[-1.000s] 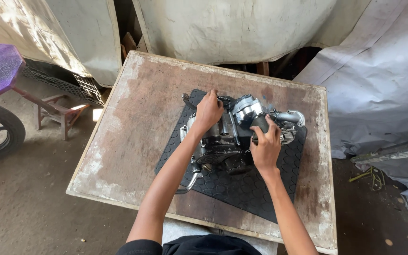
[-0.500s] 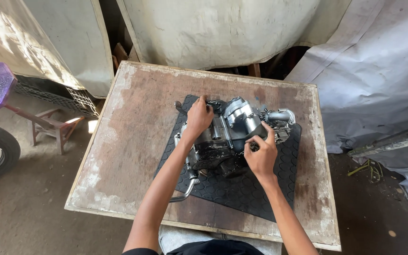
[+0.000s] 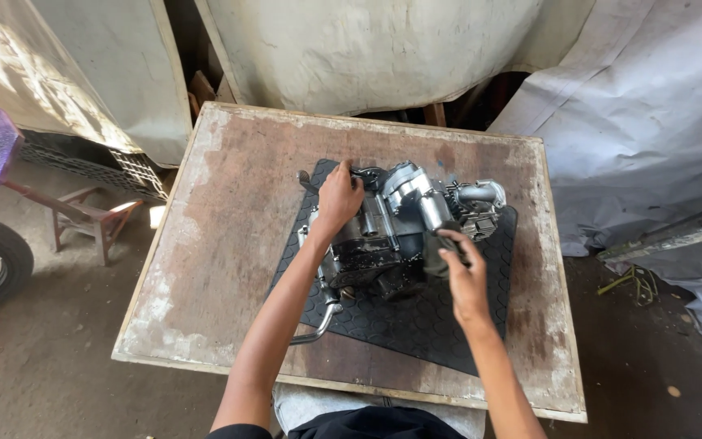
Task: The person assembles a motorcycle engine on a workbench, using a wrench to tighten bolts and aligning components by hand. They rotate the engine to access different sides and continue securing parts throughout the process.
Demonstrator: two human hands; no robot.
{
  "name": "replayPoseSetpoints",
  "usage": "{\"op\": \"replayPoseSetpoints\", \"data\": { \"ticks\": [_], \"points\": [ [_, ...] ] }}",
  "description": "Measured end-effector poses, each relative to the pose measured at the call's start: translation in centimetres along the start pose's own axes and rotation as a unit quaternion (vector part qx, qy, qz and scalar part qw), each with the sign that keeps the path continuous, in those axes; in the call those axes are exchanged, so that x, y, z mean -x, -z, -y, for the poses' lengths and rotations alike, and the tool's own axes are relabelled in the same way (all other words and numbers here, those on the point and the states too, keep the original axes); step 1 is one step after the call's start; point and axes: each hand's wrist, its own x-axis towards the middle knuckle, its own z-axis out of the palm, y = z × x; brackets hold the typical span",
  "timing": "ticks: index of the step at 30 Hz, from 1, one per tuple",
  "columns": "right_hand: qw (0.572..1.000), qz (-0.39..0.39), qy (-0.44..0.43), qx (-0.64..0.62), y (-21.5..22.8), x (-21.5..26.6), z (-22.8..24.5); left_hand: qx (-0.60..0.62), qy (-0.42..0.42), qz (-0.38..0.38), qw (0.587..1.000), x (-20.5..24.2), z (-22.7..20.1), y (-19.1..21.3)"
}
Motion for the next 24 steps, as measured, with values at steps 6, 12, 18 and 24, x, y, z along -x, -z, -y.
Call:
{"op": "replayPoseSetpoints", "data": {
  "ticks": [6, 12, 18, 24],
  "points": [
    [0.985, -0.104, 0.089, 0.108, 4.6, -1.2, 1.1, 0.023, -0.02, -0.003, 1.0, 0.8, -1.1, 1.1],
    [0.927, 0.012, 0.201, 0.317, -1.4, 0.7, -7.8, 0.01, -0.014, -0.002, 1.0, 0.0, -0.5, -0.3],
    [0.871, 0.097, 0.264, 0.402, -4.5, 5.7, -5.4, -0.006, -0.029, -0.002, 1.0, -0.3, -0.8, -0.4],
    [0.825, 0.093, 0.307, 0.466, -0.5, 3.1, -8.6, -0.025, -0.018, 0.011, 0.999, -0.7, -0.6, -1.3]
  ]
}}
